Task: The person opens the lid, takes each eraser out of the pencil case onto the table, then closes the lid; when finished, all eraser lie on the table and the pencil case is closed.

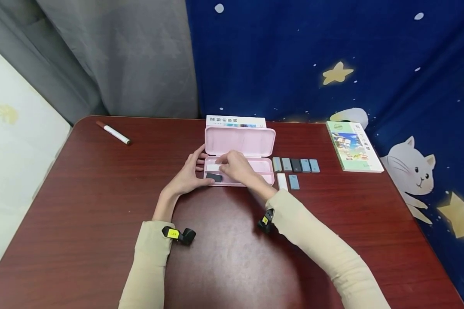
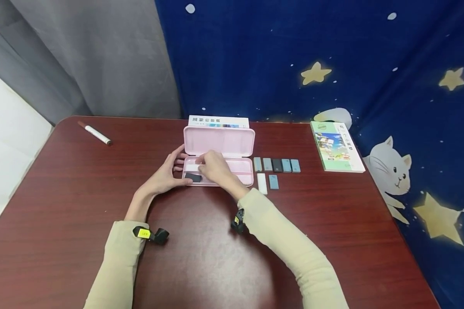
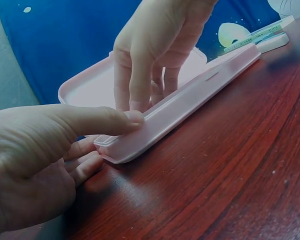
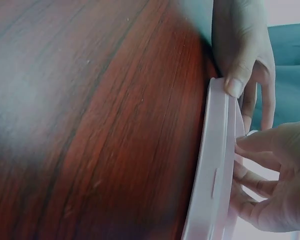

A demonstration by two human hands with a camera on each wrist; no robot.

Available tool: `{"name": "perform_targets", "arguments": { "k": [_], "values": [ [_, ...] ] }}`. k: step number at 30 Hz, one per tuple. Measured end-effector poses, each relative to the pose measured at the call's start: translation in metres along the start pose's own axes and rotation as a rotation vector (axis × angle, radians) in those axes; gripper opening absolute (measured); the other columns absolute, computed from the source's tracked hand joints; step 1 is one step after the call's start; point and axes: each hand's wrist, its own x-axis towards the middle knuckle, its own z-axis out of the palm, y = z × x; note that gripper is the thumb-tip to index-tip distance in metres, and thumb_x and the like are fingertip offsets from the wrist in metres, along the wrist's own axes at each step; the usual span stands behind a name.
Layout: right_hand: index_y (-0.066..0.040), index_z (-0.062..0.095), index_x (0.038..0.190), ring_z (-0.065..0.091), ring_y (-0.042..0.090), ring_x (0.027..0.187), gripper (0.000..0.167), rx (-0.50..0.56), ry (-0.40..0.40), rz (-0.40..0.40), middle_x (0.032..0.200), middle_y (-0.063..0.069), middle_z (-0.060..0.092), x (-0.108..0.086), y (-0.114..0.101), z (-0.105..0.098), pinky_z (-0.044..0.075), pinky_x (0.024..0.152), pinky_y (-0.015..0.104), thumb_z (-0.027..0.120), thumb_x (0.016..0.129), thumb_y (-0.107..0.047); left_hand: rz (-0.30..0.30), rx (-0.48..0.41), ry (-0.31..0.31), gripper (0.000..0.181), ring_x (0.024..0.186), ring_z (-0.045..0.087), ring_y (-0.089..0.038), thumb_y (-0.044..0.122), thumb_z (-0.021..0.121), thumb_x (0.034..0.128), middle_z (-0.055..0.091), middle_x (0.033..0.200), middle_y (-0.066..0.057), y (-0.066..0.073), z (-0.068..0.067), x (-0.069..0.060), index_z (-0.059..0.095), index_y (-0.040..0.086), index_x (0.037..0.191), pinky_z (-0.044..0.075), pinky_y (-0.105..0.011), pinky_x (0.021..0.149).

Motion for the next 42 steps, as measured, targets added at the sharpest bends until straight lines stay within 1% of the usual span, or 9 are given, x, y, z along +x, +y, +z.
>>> {"name": "perform_targets", "arguments": {
  "k": [3,8,14,26,28,32,33,35,42],
  "values": [
    [-0.004,0.075,0.101,0.061,0.022,0.093,0.019,-0.042,0.001,-0.003,0.097,0.010,0.071,0.001,-0.003,0.001,0.046,0.086,0.035,0.068,0.084,-0.003,-0.001,0.000,0.001,0.110,0.119,0.041,-0.030,0.003,0.084,0.0725,0.035,0.136,-0.016,0.000,0.000,0.000,0.012,0.012,0.155,0.039,-0.044,0.099],
    [-0.006,0.076,0.096,0.060,0.021,0.089,0.013,-0.065,0.006,0.019,0.091,0.006,0.069,0.003,-0.004,0.003,0.046,0.083,0.034,0.070,0.085,-0.006,0.012,-0.021,-0.004,0.110,0.120,0.040,-0.035,0.004,0.084,0.0724,0.034,0.136,-0.020,-0.001,0.001,0.000,0.012,0.010,0.155,0.038,-0.048,0.100],
    [-0.005,0.074,0.091,0.059,0.017,0.082,0.007,-0.029,0.002,0.021,0.085,0.003,0.069,0.006,-0.004,0.005,0.047,0.078,0.031,0.071,0.084,-0.004,0.004,-0.011,-0.004,0.111,0.120,0.040,-0.033,0.004,0.084,0.0721,0.034,0.136,-0.019,-0.001,-0.001,0.000,0.011,0.011,0.155,0.038,-0.047,0.100],
    [-0.005,0.070,0.093,0.061,0.014,0.080,0.008,0.024,-0.041,0.014,0.084,0.003,0.068,0.009,-0.004,0.003,0.048,0.075,0.028,0.070,0.086,-0.002,-0.002,-0.003,-0.001,0.110,0.119,0.041,-0.030,0.004,0.084,0.0724,0.034,0.136,-0.017,0.001,-0.002,-0.002,0.011,0.011,0.155,0.039,-0.044,0.099],
    [-0.004,0.070,0.093,0.061,0.014,0.080,0.008,0.033,-0.050,0.004,0.083,0.003,0.068,0.009,-0.003,0.003,0.048,0.075,0.027,0.069,0.086,-0.001,-0.003,-0.013,-0.006,0.109,0.119,0.040,-0.035,0.000,0.083,0.0726,0.033,0.136,-0.021,0.011,-0.003,-0.004,0.011,0.006,0.154,0.038,-0.047,0.099],
    [-0.003,0.070,0.093,0.061,0.015,0.081,0.008,0.061,-0.062,-0.025,0.084,0.004,0.067,0.011,0.002,0.003,0.047,0.077,0.028,0.069,0.085,0.000,0.004,-0.019,-0.011,0.109,0.120,0.038,-0.039,-0.001,0.082,0.0727,0.032,0.136,-0.024,0.012,-0.003,-0.005,0.010,0.004,0.154,0.037,-0.051,0.100],
    [-0.004,0.070,0.094,0.060,0.015,0.081,0.009,0.068,-0.064,-0.029,0.084,0.004,0.067,0.011,0.003,0.003,0.047,0.078,0.027,0.069,0.085,-0.001,0.001,-0.017,-0.011,0.109,0.121,0.038,-0.038,-0.001,0.082,0.0728,0.032,0.136,-0.024,0.012,-0.003,-0.005,0.010,0.004,0.154,0.037,-0.051,0.100],
    [-0.003,0.070,0.094,0.060,0.015,0.081,0.009,0.085,-0.070,-0.037,0.084,0.004,0.067,0.011,0.005,0.002,0.047,0.078,0.028,0.069,0.085,-0.001,0.004,-0.008,-0.006,0.111,0.120,0.039,-0.034,0.002,0.084,0.0724,0.034,0.136,-0.020,0.002,-0.002,-0.003,0.010,0.009,0.155,0.038,-0.048,0.100],
    [-0.002,0.070,0.092,0.059,0.015,0.077,0.010,0.128,-0.073,-0.063,0.080,0.004,0.065,0.011,0.009,-0.003,0.047,0.072,0.024,0.071,0.083,0.002,-0.002,-0.007,-0.009,0.110,0.119,0.039,-0.029,0.005,0.084,0.0728,0.034,0.136,-0.016,0.000,-0.001,-0.001,0.012,0.012,0.155,0.040,-0.044,0.099]
  ]
}}
